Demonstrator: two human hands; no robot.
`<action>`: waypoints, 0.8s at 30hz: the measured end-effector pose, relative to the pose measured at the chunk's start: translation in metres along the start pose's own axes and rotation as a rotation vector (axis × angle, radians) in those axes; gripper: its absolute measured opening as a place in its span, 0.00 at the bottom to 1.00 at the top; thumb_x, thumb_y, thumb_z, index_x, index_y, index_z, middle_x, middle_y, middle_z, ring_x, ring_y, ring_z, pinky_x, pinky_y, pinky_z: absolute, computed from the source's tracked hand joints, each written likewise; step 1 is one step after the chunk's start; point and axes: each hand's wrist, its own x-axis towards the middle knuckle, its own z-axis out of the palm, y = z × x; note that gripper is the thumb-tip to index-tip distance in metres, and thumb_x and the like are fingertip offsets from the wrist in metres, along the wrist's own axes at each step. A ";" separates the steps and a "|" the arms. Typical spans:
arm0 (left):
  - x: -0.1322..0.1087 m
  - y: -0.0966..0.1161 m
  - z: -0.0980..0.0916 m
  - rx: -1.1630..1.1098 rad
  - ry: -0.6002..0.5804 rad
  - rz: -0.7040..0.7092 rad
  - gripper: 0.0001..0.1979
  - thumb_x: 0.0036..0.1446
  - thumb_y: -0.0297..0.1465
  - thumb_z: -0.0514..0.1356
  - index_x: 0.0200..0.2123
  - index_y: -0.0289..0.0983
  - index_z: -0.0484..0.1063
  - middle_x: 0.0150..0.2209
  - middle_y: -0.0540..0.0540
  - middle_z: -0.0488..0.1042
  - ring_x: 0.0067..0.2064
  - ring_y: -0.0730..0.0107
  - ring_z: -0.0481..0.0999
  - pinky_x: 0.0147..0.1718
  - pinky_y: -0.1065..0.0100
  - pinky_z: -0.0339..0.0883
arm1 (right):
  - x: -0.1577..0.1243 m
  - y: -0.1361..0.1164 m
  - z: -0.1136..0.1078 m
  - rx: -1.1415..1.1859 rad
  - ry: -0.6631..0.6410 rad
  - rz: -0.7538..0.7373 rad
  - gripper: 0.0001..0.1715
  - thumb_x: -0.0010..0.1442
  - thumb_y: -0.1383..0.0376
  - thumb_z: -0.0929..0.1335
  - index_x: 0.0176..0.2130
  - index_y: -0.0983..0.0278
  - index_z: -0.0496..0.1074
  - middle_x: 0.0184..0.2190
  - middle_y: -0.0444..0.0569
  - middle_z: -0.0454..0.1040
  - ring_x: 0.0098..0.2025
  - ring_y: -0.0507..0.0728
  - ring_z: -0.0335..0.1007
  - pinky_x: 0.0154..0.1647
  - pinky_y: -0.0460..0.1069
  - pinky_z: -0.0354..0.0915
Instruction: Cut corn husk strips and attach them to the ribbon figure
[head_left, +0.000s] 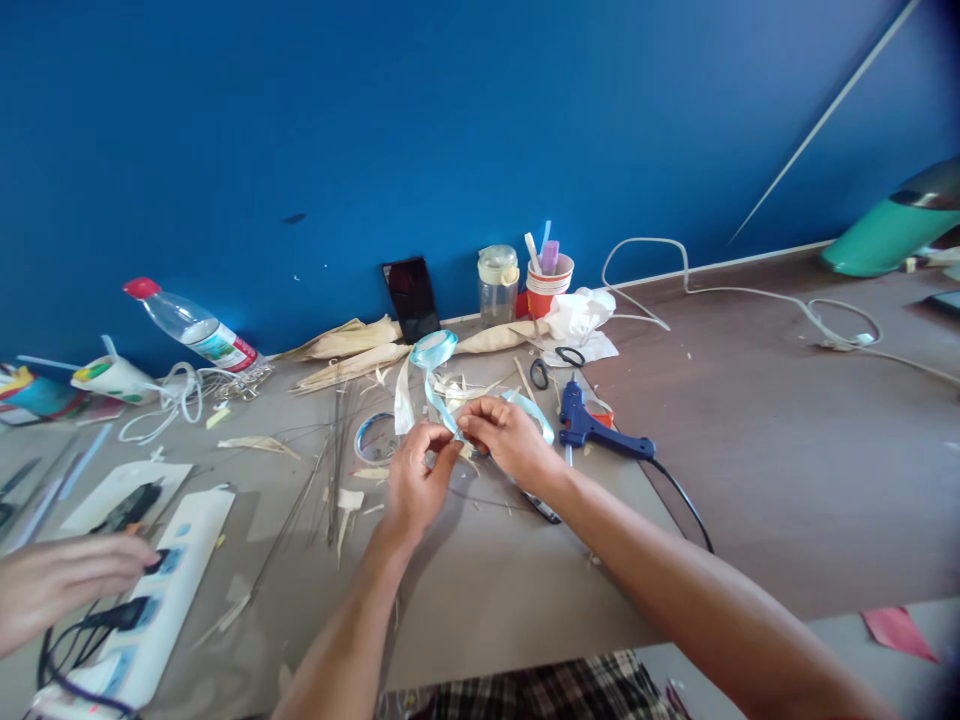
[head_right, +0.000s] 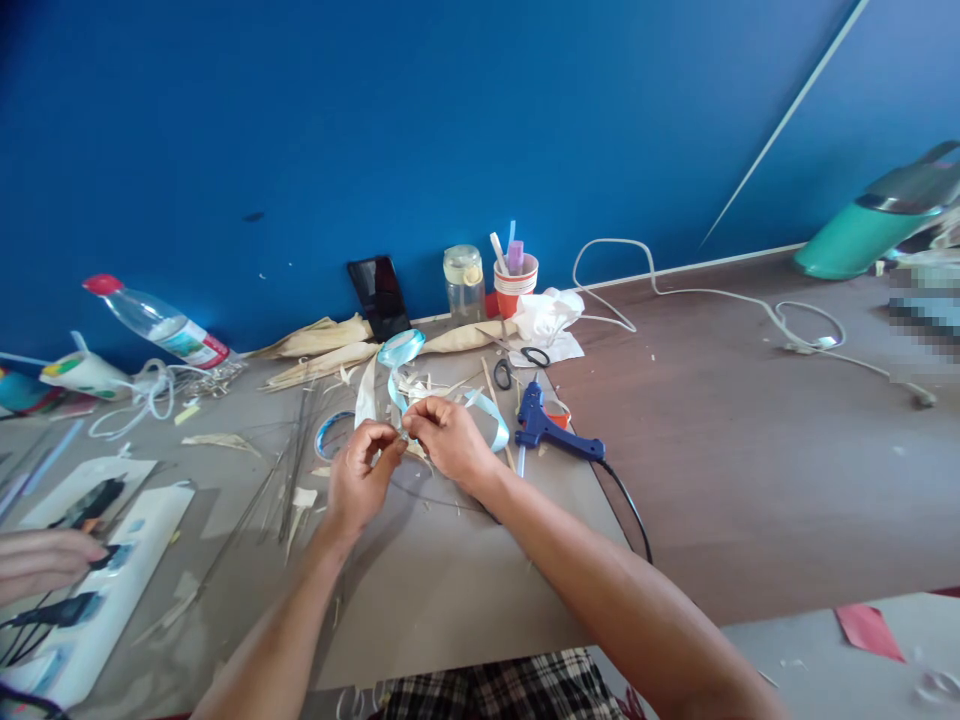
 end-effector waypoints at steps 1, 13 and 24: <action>0.000 0.001 -0.001 -0.003 0.003 0.016 0.05 0.53 0.33 0.60 0.26 0.39 0.68 0.26 0.49 0.68 0.30 0.68 0.68 0.33 0.68 0.60 | 0.000 0.000 0.000 -0.006 -0.003 -0.004 0.09 0.51 0.60 0.65 0.25 0.64 0.66 0.17 0.38 0.59 0.20 0.47 0.51 0.19 0.44 0.51; -0.003 0.002 -0.006 0.006 -0.099 -0.094 0.23 0.63 0.39 0.47 0.16 0.39 0.61 0.15 0.51 0.62 0.20 0.70 0.63 0.26 0.68 0.56 | -0.002 0.003 0.001 -0.089 -0.018 -0.104 0.11 0.54 0.59 0.65 0.25 0.64 0.65 0.18 0.39 0.59 0.22 0.48 0.52 0.22 0.45 0.51; -0.002 -0.001 -0.002 0.022 0.045 0.143 0.06 0.54 0.33 0.60 0.36 0.39 0.68 0.36 0.46 0.70 0.36 0.68 0.71 0.39 0.67 0.64 | -0.002 -0.001 0.001 -0.037 0.011 -0.062 0.12 0.53 0.58 0.65 0.24 0.64 0.64 0.17 0.38 0.58 0.20 0.48 0.50 0.21 0.45 0.50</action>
